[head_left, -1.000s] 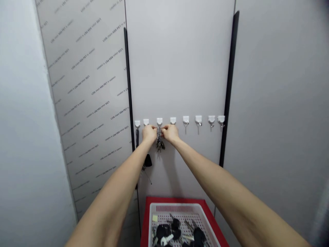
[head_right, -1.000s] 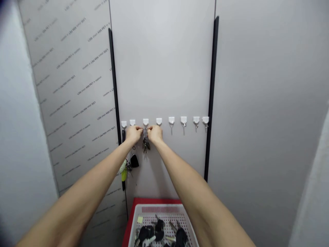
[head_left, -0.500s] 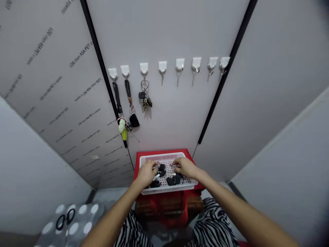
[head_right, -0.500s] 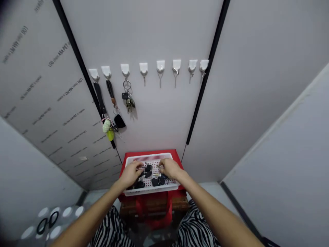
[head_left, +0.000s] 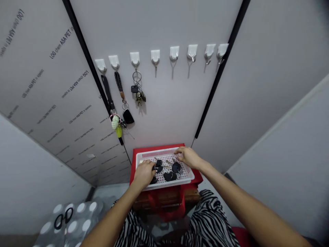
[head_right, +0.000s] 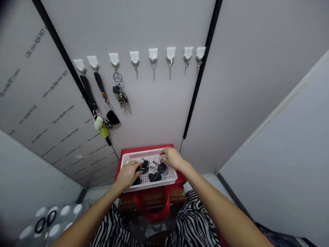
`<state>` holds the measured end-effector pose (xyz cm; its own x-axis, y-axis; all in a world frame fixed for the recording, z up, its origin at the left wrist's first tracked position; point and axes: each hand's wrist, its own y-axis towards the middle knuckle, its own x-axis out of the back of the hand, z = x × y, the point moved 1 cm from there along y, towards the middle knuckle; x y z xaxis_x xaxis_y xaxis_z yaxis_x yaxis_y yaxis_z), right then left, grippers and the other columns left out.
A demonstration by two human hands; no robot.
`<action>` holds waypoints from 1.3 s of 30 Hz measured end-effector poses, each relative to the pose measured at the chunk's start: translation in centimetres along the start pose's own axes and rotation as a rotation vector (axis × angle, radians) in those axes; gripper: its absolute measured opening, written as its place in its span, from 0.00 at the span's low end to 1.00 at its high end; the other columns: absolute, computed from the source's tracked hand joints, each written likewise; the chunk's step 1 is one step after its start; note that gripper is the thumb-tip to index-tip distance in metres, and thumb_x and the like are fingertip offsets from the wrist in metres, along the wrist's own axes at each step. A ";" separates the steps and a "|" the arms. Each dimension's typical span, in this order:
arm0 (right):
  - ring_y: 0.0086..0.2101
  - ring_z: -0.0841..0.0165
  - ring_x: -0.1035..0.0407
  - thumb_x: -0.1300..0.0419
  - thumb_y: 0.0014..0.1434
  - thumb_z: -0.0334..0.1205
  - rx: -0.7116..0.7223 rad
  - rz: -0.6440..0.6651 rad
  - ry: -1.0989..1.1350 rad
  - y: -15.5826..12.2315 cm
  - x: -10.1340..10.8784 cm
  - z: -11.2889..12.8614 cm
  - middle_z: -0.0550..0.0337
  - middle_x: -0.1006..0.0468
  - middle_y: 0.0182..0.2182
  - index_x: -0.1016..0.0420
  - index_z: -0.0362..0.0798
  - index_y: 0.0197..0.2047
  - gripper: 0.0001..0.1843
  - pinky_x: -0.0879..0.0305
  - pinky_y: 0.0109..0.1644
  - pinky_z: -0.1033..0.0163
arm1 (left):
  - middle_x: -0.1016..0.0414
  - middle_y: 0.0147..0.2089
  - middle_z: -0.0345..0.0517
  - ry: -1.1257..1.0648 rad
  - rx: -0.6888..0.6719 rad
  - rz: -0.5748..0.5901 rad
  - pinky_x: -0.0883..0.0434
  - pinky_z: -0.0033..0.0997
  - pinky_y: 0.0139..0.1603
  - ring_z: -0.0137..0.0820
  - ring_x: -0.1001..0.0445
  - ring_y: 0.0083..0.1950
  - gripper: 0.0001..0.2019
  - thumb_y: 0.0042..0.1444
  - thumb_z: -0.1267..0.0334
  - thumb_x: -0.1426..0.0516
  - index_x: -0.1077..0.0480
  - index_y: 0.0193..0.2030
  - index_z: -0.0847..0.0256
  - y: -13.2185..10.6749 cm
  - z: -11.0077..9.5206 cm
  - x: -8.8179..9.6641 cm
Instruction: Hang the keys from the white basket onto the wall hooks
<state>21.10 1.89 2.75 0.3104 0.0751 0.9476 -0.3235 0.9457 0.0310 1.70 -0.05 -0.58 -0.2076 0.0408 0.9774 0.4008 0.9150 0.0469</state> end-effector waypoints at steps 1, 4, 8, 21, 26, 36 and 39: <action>0.37 0.67 0.40 0.48 0.41 0.35 -0.008 0.031 -0.058 -0.3 0.3 -0.3 0.56 0.30 0.35 0.32 0.46 0.34 0.13 0.48 0.40 0.65 | 0.36 0.38 0.45 -0.001 -0.002 -0.003 0.43 0.30 0.40 0.32 0.40 0.41 0.12 0.45 0.62 0.53 0.37 0.37 0.58 0.0 0.0 -0.1; 0.39 0.61 0.43 0.43 0.35 0.36 0.000 0.130 -0.228 -1.5 0.0 -0.4 0.55 0.31 0.35 0.31 0.47 0.33 0.15 0.50 0.40 0.59 | 0.36 0.38 0.45 -0.003 -0.001 -0.008 0.43 0.30 0.40 0.33 0.40 0.41 0.12 0.45 0.62 0.53 0.37 0.37 0.58 -0.1 0.0 -0.1; 0.39 0.59 0.44 0.43 0.35 0.38 0.025 0.130 -0.308 -2.2 -1.4 0.4 0.53 0.32 0.36 0.34 0.47 0.36 0.20 0.53 0.40 0.55 | 0.36 0.38 0.45 -0.006 0.005 0.002 0.43 0.30 0.41 0.33 0.39 0.41 0.12 0.45 0.62 0.53 0.37 0.37 0.58 -0.2 -0.2 0.1; 0.26 0.71 0.37 0.54 0.47 0.39 -0.090 -0.122 0.109 -1.1 0.9 1.2 0.59 0.30 0.20 0.35 0.45 0.21 0.10 0.47 0.29 0.67 | 0.32 0.34 0.41 -0.532 0.037 -0.070 0.40 0.25 0.38 0.26 0.35 0.36 0.10 0.43 0.68 0.52 0.35 0.34 0.61 0.8 -1.6 0.5; 0.20 0.74 0.36 0.52 0.45 0.40 -0.242 -0.125 0.809 0.1 0.5 2.6 0.65 0.34 0.16 0.42 0.45 0.20 0.08 0.45 0.22 0.71 | 0.32 0.34 0.42 -0.800 0.068 -0.116 0.38 0.25 0.33 0.26 0.35 0.31 0.17 0.40 0.67 0.49 0.39 0.41 0.63 1.6 -3.3 -0.3; 0.20 0.75 0.35 0.49 0.42 0.42 -0.352 -0.099 1.194 0.3 -1.0 3.6 0.66 0.33 0.18 0.43 0.45 0.21 0.09 0.43 0.22 0.71 | 0.34 0.22 0.39 -1.125 0.246 -0.216 0.40 0.21 0.26 0.22 0.37 0.24 0.07 0.39 0.68 0.50 0.36 0.28 0.67 1.9 -1.4 1.2; 0.21 0.75 0.37 0.50 0.42 0.39 -0.288 -0.136 1.002 0.4 -1.5 2.9 0.64 0.33 0.18 0.41 0.44 0.20 0.08 0.43 0.23 0.70 | 0.34 0.23 0.38 -0.967 0.209 -0.267 0.39 0.20 0.27 0.22 0.36 0.25 0.08 0.38 0.70 0.50 0.37 0.30 0.66 1.9 -0.8 2.1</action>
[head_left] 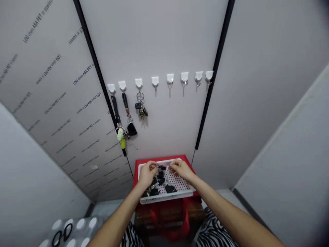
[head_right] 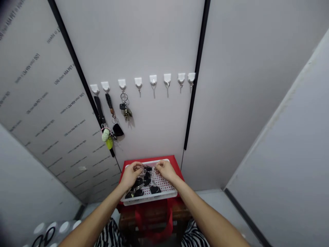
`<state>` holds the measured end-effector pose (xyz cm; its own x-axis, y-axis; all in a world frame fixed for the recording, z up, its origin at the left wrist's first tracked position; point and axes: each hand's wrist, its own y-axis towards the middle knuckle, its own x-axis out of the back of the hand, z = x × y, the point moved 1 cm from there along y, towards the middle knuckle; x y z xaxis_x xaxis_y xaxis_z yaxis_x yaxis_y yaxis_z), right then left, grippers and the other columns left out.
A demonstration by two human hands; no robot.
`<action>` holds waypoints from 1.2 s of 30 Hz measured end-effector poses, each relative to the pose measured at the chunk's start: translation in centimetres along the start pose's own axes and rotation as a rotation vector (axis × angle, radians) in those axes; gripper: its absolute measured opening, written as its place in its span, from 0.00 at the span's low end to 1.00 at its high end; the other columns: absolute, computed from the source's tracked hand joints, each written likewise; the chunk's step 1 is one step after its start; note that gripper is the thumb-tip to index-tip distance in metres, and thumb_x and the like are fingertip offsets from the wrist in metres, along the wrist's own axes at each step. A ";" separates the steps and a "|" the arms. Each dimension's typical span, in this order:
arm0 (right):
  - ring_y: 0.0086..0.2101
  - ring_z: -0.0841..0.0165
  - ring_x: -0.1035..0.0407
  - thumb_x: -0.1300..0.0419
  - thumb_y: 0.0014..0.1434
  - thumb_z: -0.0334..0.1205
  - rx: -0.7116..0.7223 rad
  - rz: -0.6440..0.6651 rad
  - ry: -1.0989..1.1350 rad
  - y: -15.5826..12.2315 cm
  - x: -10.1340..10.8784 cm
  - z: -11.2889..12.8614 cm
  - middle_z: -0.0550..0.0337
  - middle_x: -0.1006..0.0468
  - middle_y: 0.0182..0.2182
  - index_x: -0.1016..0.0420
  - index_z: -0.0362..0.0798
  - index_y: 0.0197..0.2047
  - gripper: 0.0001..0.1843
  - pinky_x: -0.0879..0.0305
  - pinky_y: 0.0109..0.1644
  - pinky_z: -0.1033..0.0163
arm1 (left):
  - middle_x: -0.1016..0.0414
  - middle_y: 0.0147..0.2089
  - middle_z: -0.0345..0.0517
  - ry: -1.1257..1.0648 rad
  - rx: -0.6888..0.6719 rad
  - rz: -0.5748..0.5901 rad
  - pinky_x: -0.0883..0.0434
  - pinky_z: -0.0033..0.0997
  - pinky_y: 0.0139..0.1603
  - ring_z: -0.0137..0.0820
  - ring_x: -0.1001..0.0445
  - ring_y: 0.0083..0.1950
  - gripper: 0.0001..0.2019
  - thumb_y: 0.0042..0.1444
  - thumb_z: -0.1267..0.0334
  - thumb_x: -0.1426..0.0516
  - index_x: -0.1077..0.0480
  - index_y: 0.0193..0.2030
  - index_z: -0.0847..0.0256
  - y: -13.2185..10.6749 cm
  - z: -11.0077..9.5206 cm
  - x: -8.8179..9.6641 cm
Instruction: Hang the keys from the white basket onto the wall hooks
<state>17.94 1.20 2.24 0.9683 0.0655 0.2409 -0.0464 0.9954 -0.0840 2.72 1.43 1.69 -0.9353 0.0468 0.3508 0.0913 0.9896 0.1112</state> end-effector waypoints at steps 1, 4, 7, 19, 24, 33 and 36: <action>0.21 0.75 0.37 0.51 0.42 0.39 0.060 -0.029 -0.066 0.1 0.1 0.0 0.63 0.33 0.18 0.40 0.43 0.20 0.07 0.43 0.24 0.70 | 0.35 0.23 0.38 0.057 -0.036 0.005 0.39 0.20 0.27 0.22 0.37 0.25 0.09 0.38 0.71 0.50 0.37 0.30 0.65 0.1 -0.2 0.2; 0.25 0.73 0.36 0.51 0.43 0.38 0.242 -0.066 -0.184 -0.1 0.0 0.6 0.61 0.31 0.22 0.35 0.43 0.23 0.08 0.42 0.31 0.67 | 0.35 0.24 0.37 0.187 -0.146 0.049 0.39 0.20 0.27 0.21 0.37 0.25 0.10 0.39 0.70 0.51 0.37 0.33 0.63 0.4 -1.2 0.8; 0.31 0.71 0.36 0.51 0.43 0.38 0.354 0.054 -0.166 -0.6 -0.7 1.6 0.59 0.29 0.29 0.33 0.44 0.30 0.11 0.42 0.37 0.66 | 0.34 0.24 0.38 0.239 -0.224 0.079 0.39 0.20 0.28 0.22 0.37 0.25 0.11 0.40 0.70 0.51 0.37 0.34 0.62 0.6 -2.6 1.1; 0.18 0.78 0.44 0.50 0.41 0.40 0.501 -0.015 0.076 2.3 0.6 13.0 0.65 0.35 0.16 0.32 0.42 0.26 0.11 0.47 0.21 0.71 | 0.35 0.27 0.41 -0.047 -0.404 -0.148 0.37 0.22 0.31 0.22 0.36 0.28 0.08 0.41 0.71 0.51 0.38 0.31 0.66 4.9 -13.7 4.4; 0.17 0.78 0.44 0.47 0.37 0.40 0.623 -0.139 0.223 4.2 1.7 20.8 0.66 0.35 0.15 0.33 0.41 0.25 0.11 0.46 0.21 0.71 | 0.33 0.29 0.41 0.053 -0.538 -0.323 0.37 0.24 0.34 0.23 0.36 0.30 0.06 0.40 0.71 0.50 0.36 0.28 0.65 6.2 -18.8 5.7; 0.16 0.78 0.42 0.49 0.40 0.38 0.534 -0.271 0.152 7.3 2.0 23.4 0.64 0.34 0.14 0.34 0.42 0.21 0.08 0.44 0.19 0.71 | 0.32 0.31 0.43 0.259 -0.476 -0.310 0.37 0.26 0.35 0.24 0.35 0.29 0.11 0.38 0.71 0.49 0.35 0.33 0.64 7.8 -20.8 6.2; 0.17 0.76 0.39 0.49 0.40 0.38 0.510 -0.335 0.052 7.9 2.5 22.7 0.62 0.32 0.16 0.33 0.41 0.23 0.09 0.43 0.21 0.70 | 0.32 0.32 0.43 0.305 -0.455 -0.267 0.37 0.26 0.36 0.23 0.35 0.30 0.11 0.39 0.72 0.49 0.35 0.33 0.64 6.9 -19.2 6.0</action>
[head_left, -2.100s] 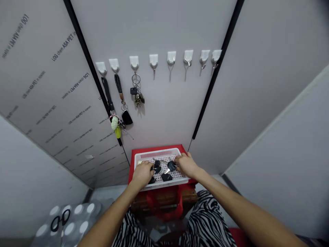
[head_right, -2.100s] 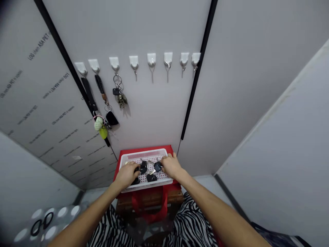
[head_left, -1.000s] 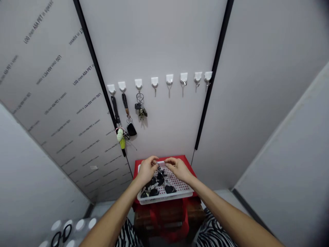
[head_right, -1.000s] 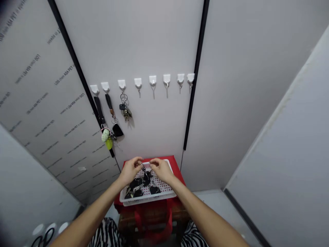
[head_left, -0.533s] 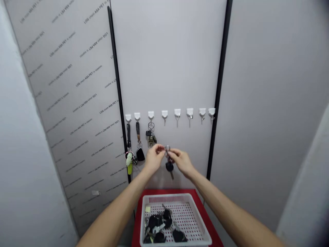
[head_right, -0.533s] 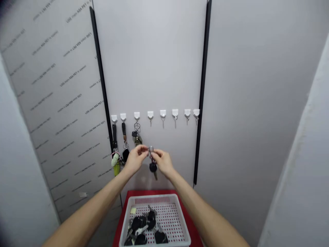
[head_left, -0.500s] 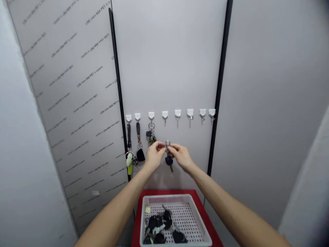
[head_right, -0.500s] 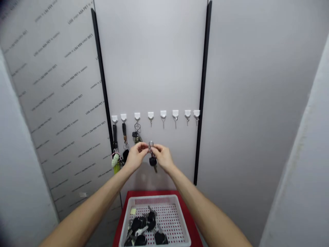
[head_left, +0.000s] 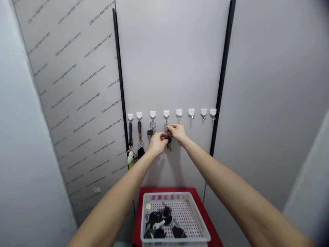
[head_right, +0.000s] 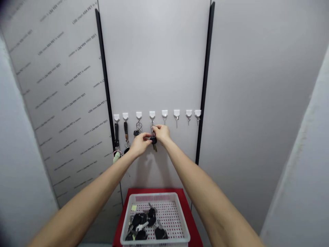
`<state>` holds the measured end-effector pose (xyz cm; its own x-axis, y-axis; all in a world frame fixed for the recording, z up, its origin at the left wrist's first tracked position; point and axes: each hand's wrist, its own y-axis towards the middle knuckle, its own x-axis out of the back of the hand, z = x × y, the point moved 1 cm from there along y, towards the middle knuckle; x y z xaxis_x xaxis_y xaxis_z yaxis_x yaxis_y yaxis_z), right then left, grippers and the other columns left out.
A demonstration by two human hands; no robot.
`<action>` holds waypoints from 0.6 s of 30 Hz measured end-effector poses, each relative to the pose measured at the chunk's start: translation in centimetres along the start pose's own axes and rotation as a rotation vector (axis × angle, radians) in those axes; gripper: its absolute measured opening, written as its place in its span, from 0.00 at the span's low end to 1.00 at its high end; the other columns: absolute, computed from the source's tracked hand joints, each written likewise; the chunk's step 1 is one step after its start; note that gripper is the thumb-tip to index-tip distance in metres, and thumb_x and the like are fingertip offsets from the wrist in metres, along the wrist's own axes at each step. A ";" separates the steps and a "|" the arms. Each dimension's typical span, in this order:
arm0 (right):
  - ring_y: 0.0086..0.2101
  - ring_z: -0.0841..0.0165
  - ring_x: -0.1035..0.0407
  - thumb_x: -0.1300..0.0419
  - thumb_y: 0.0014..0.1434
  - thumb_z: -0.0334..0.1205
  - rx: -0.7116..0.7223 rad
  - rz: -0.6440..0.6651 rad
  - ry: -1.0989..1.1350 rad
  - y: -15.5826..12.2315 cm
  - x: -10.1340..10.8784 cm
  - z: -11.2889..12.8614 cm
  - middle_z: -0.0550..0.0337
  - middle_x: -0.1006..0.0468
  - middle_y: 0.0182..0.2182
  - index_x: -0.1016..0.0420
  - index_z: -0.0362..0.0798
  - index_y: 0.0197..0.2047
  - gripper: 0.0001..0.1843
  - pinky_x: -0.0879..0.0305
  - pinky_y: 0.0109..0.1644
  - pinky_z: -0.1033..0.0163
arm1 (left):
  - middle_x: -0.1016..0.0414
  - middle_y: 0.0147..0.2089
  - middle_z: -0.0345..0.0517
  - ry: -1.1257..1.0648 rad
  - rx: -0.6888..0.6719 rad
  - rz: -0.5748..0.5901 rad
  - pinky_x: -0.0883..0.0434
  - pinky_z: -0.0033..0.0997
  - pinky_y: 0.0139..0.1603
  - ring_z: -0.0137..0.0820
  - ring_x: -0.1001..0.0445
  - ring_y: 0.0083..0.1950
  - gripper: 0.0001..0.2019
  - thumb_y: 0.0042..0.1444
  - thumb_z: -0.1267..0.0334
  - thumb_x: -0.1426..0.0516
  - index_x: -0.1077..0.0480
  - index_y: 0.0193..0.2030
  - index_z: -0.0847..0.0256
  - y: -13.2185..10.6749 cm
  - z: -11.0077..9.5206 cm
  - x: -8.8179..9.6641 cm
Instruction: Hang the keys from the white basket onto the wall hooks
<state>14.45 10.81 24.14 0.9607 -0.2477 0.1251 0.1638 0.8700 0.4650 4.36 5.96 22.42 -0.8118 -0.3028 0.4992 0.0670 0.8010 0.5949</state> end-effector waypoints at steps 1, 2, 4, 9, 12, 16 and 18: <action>0.18 0.76 0.38 0.48 0.40 0.38 0.011 -0.015 -0.046 0.0 0.2 -0.4 0.61 0.31 0.18 0.32 0.41 0.25 0.10 0.42 0.23 0.70 | 0.32 0.33 0.43 0.004 0.000 0.013 0.37 0.25 0.36 0.23 0.35 0.30 0.11 0.39 0.72 0.49 0.35 0.33 0.65 -0.8 0.4 -0.1; 0.20 0.75 0.37 0.48 0.40 0.39 0.027 -0.035 -0.094 -0.2 0.5 -0.8 0.60 0.30 0.20 0.32 0.41 0.26 0.11 0.41 0.24 0.69 | 0.32 0.33 0.43 0.006 -0.005 0.029 0.37 0.24 0.36 0.23 0.35 0.30 0.11 0.40 0.72 0.50 0.35 0.34 0.65 -1.6 0.8 -0.3; 0.24 0.74 0.36 0.48 0.41 0.39 0.065 -0.075 -0.169 -1.0 1.2 -2.1 0.57 0.29 0.24 0.32 0.41 0.30 0.12 0.40 0.27 0.69 | 0.33 0.34 0.43 0.010 -0.035 0.083 0.37 0.23 0.35 0.22 0.35 0.31 0.11 0.40 0.72 0.50 0.36 0.34 0.65 -3.5 1.9 -0.7; 0.27 0.73 0.36 0.50 0.43 0.37 0.044 0.164 -0.281 -8.0 2.0 -8.3 0.56 0.28 0.27 0.32 0.41 0.31 0.12 0.41 0.32 0.67 | 0.33 0.35 0.43 0.085 0.002 0.298 0.38 0.23 0.36 0.24 0.35 0.33 0.11 0.41 0.70 0.51 0.36 0.35 0.63 -9.3 6.8 -2.7; 0.27 0.73 0.36 0.50 0.42 0.35 -0.045 0.527 -0.400 -14.5 1.6 -13.1 0.58 0.28 0.26 0.31 0.42 0.28 0.10 0.42 0.32 0.68 | 0.33 0.35 0.43 0.222 0.068 0.511 0.38 0.25 0.37 0.27 0.36 0.36 0.11 0.41 0.69 0.50 0.36 0.35 0.62 -13.6 10.4 -4.3; 0.27 0.71 0.36 0.47 0.39 0.34 -0.122 0.716 -0.596 -20.0 1.3 -17.6 0.59 0.28 0.26 0.31 0.44 0.31 0.12 0.43 0.31 0.69 | 0.34 0.37 0.45 0.475 0.046 0.694 0.40 0.29 0.40 0.31 0.37 0.40 0.12 0.40 0.70 0.50 0.36 0.35 0.62 -17.6 13.0 -5.7; 0.29 0.71 0.37 0.46 0.38 0.34 -0.094 0.693 -0.636 -20.7 1.2 -18.5 0.58 0.29 0.29 0.32 0.44 0.34 0.15 0.44 0.33 0.69 | 0.34 0.37 0.47 0.564 0.002 0.721 0.41 0.31 0.41 0.34 0.38 0.41 0.13 0.40 0.69 0.50 0.36 0.36 0.62 -18.3 13.2 -6.0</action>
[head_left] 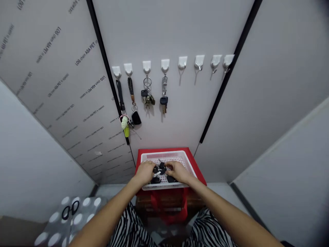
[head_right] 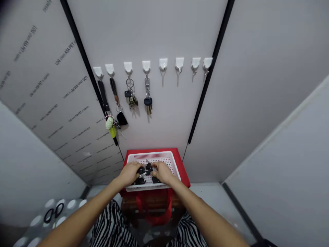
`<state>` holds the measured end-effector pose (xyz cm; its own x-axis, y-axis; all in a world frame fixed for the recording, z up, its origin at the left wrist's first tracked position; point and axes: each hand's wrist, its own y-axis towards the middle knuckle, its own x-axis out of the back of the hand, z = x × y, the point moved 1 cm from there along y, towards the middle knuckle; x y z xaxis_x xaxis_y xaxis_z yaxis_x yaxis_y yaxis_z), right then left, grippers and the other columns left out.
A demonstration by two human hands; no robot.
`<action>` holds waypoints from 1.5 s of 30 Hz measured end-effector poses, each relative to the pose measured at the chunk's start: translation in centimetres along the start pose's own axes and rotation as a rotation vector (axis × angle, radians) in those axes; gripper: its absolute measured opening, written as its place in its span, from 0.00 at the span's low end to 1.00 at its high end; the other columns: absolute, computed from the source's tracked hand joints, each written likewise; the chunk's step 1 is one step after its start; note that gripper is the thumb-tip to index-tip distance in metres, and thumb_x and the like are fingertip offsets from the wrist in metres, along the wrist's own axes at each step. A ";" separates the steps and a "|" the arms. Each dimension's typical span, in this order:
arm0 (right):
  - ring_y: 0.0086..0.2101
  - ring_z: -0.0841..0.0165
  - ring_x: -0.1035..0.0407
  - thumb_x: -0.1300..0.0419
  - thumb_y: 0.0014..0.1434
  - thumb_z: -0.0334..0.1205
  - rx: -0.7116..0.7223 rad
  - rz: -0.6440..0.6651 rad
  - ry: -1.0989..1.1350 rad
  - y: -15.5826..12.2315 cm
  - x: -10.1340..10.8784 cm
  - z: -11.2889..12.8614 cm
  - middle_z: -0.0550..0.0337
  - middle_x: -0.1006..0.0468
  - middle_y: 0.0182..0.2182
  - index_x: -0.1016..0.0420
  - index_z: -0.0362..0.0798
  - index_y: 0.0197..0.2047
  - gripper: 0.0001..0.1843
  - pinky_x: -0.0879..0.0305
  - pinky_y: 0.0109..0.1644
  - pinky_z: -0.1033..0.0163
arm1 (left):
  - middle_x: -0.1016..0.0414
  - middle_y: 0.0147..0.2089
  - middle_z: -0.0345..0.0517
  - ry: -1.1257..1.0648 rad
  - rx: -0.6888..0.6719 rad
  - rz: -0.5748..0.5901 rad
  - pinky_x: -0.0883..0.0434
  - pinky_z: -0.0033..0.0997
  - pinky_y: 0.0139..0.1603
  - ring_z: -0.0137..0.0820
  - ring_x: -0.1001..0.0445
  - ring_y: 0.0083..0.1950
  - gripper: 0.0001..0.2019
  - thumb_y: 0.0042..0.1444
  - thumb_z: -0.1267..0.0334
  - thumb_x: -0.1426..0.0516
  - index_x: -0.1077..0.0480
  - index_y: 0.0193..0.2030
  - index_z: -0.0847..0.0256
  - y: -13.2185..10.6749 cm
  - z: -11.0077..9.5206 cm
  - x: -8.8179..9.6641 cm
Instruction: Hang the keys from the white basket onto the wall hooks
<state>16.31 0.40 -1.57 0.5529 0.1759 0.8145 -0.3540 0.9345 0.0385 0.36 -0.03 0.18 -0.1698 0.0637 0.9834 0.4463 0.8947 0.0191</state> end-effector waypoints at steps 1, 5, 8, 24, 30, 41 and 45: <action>0.29 0.71 0.37 0.47 0.38 0.34 0.004 -0.008 -0.026 0.1 -0.1 -0.1 0.58 0.29 0.30 0.33 0.45 0.35 0.16 0.44 0.33 0.69 | 0.34 0.37 0.48 0.029 -0.005 0.000 0.41 0.32 0.41 0.35 0.38 0.41 0.13 0.40 0.69 0.50 0.37 0.36 0.62 0.0 -0.1 -0.1; 0.32 0.70 0.38 0.48 0.39 0.33 0.037 -0.002 -0.147 0.6 0.0 0.3 0.57 0.30 0.31 0.34 0.47 0.37 0.17 0.45 0.35 0.68 | 0.34 0.37 0.47 0.043 0.018 -0.002 0.41 0.32 0.40 0.35 0.37 0.40 0.13 0.40 0.68 0.50 0.37 0.37 0.61 0.4 -0.2 -0.1; 0.35 0.68 0.38 0.51 0.40 0.32 0.078 0.007 -0.222 0.8 0.0 0.8 0.56 0.31 0.33 0.35 0.48 0.39 0.19 0.46 0.38 0.67 | 0.34 0.38 0.47 0.012 0.043 -0.032 0.41 0.30 0.39 0.33 0.37 0.40 0.12 0.40 0.69 0.50 0.38 0.35 0.61 0.6 0.0 -0.1; 0.35 0.71 0.38 0.53 0.42 0.33 0.111 -0.163 0.562 1.1 2.3 3.6 0.58 0.30 0.33 0.35 0.45 0.37 0.16 0.43 0.40 0.65 | 0.31 0.25 0.40 -0.930 0.197 -0.134 0.38 0.22 0.29 0.23 0.36 0.26 0.08 0.42 0.67 0.51 0.34 0.27 0.68 2.5 -0.2 2.9; 0.24 0.75 0.38 0.51 0.43 0.39 -0.010 -0.079 0.860 1.2 2.9 4.3 0.61 0.31 0.26 0.39 0.44 0.39 0.17 0.41 0.26 0.69 | 0.32 0.24 0.40 -0.819 0.167 -0.214 0.39 0.21 0.28 0.23 0.36 0.26 0.08 0.41 0.67 0.51 0.34 0.28 0.67 3.2 -0.9 4.2; 0.36 0.69 0.38 0.52 0.45 0.34 0.159 -0.377 0.274 1.1 8.6 3.5 0.56 0.31 0.35 0.34 0.45 0.38 0.15 0.44 0.41 0.63 | 0.33 0.26 0.41 -0.379 -0.108 -0.249 0.41 0.23 0.31 0.25 0.37 0.30 0.08 0.42 0.68 0.53 0.33 0.25 0.64 4.2 -3.6 10.5; 0.29 0.71 0.37 0.52 0.45 0.40 0.232 -0.321 0.448 1.2 10.5 5.3 0.59 0.29 0.26 0.32 0.44 0.29 0.11 0.41 0.35 0.65 | 0.32 0.23 0.40 -0.492 -0.111 -0.263 0.40 0.22 0.27 0.24 0.37 0.26 0.09 0.41 0.69 0.53 0.33 0.25 0.66 5.3 -5.1 13.2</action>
<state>17.70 1.78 10.12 0.9061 0.0569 0.4193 -0.2445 0.8792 0.4089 5.00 3.27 14.16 -0.6651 0.0677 0.7437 0.4190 0.8581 0.2967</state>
